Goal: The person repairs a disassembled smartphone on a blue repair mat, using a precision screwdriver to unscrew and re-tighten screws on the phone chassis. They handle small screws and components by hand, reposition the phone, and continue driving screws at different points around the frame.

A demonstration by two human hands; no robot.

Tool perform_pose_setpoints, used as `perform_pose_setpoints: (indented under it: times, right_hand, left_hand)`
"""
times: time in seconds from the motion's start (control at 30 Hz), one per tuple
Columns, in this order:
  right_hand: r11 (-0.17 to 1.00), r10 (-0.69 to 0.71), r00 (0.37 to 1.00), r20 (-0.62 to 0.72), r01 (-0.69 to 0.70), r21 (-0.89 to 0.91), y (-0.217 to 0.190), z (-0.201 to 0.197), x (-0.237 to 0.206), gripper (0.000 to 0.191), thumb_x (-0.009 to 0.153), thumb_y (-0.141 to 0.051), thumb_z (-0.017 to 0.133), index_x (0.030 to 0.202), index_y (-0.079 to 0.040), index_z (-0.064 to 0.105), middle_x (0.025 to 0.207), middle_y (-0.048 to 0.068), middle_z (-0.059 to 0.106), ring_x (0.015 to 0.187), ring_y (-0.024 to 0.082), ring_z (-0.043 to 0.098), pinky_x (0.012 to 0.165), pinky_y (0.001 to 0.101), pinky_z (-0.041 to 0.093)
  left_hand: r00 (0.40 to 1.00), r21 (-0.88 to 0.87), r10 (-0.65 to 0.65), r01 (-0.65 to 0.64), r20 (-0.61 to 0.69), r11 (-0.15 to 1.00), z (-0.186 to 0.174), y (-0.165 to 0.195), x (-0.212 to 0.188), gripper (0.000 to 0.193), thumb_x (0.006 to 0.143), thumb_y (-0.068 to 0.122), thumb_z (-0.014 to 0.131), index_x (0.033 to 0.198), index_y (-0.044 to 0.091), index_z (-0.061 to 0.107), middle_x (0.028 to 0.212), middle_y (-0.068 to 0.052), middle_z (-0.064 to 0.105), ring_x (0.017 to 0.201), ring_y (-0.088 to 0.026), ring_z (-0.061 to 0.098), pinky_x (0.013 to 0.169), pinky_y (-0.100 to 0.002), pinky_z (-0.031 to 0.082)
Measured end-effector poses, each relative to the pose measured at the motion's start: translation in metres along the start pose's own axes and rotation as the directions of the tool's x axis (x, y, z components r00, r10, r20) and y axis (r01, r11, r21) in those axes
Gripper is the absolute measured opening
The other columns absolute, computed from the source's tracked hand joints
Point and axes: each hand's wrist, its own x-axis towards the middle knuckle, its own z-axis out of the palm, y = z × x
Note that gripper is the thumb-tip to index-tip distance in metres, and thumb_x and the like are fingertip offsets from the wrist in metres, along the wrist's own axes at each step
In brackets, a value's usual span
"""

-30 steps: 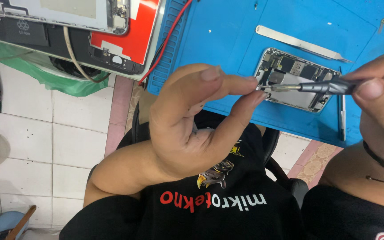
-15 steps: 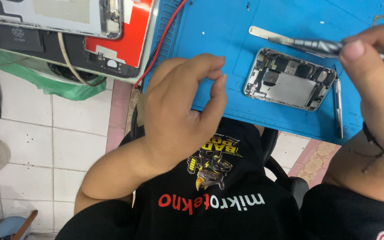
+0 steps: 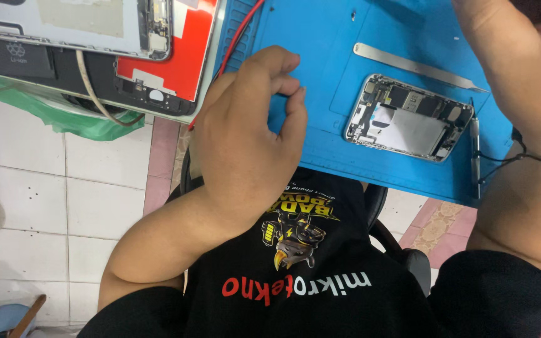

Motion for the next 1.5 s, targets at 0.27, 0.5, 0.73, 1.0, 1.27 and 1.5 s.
perform_pose_setpoints:
  times: [0.27, 0.5, 0.73, 1.0, 1.27, 1.5]
  right_hand:
    - [0.995, 0.096, 0.980, 0.174, -0.099, 0.007, -0.015, -0.017, -0.020, 0.031, 0.118, -0.033, 0.054, 0.123, -0.003, 0.064, 0.099, 0.008, 0.066, 0.082, 0.012, 0.062, 0.074, 0.0267, 0.050]
    - [0.988, 0.069, 0.987, 0.148, -0.046, -0.149, -0.014, -0.026, -0.049, 0.033, 0.123, -0.032, 0.060, 0.124, 0.000, 0.063, 0.099, 0.013, 0.064, 0.088, 0.016, 0.063, 0.081, 0.0291, 0.054]
    - [0.994, 0.106, 0.991, 0.082, -0.104, -0.029, -0.018, -0.024, -0.087, 0.023, 0.118, -0.023, 0.072, 0.115, -0.001, 0.064, 0.105, 0.009, 0.066, 0.089, 0.014, 0.063, 0.084, 0.0250, 0.055]
    - [0.987, -0.083, 0.994, -0.071, 0.072, -0.145, -0.024, 0.006, -0.070, 0.018, 0.114, -0.011, 0.066, 0.126, 0.001, 0.062, 0.112, 0.008, 0.065, 0.097, 0.013, 0.063, 0.087, 0.0236, 0.051]
    - [0.916, -0.163, 0.974, -0.156, 0.090, -0.392, -0.029, 0.044, -0.036, 0.016, 0.114, -0.010, 0.067, 0.124, 0.000, 0.060, 0.109, 0.007, 0.064, 0.092, 0.013, 0.063, 0.084, 0.0237, 0.051]
    - [0.910, -0.153, 0.974, -0.164, 0.074, -0.408, -0.027, 0.047, -0.025, 0.015, 0.113, -0.009, 0.068, 0.122, -0.001, 0.059, 0.106, 0.006, 0.062, 0.089, 0.013, 0.062, 0.081, 0.0239, 0.052]
  left_hand:
    - [1.000, -0.022, 0.015, -0.014, 0.024, 1.000, -0.002, -0.003, 0.001, 0.037, 0.097, -0.002, 0.076, 0.124, 0.006, 0.052, 0.099, -0.001, 0.072, 0.093, -0.019, 0.067, 0.079, -0.030, 0.053]
    - [0.999, -0.118, -0.012, 0.017, 0.045, 0.993, -0.005, -0.003, -0.004, 0.039, 0.095, -0.001, 0.080, 0.124, 0.006, 0.055, 0.105, -0.003, 0.072, 0.092, -0.018, 0.065, 0.073, -0.027, 0.053]
    - [0.995, -0.243, 0.059, -0.039, 0.075, 0.969, -0.006, -0.002, -0.009, 0.040, 0.098, -0.003, 0.080, 0.127, 0.007, 0.055, 0.104, -0.002, 0.070, 0.091, -0.016, 0.065, 0.076, -0.027, 0.053]
    - [0.996, -0.083, 0.075, -0.071, 0.054, 0.994, -0.003, 0.003, -0.003, 0.030, 0.099, -0.007, 0.075, 0.121, 0.005, 0.061, 0.106, -0.005, 0.069, 0.097, -0.024, 0.064, 0.084, -0.033, 0.052]
    - [0.996, -0.039, 0.066, -0.064, 0.052, 0.997, 0.000, 0.004, -0.001, 0.023, 0.101, -0.004, 0.074, 0.118, 0.005, 0.062, 0.109, -0.006, 0.071, 0.100, -0.025, 0.067, 0.089, -0.035, 0.052]
    - [0.997, -0.073, 0.073, -0.071, 0.024, 0.995, -0.002, 0.000, 0.000, 0.021, 0.100, -0.002, 0.075, 0.115, 0.005, 0.063, 0.112, -0.007, 0.071, 0.098, -0.025, 0.066, 0.088, -0.035, 0.052]
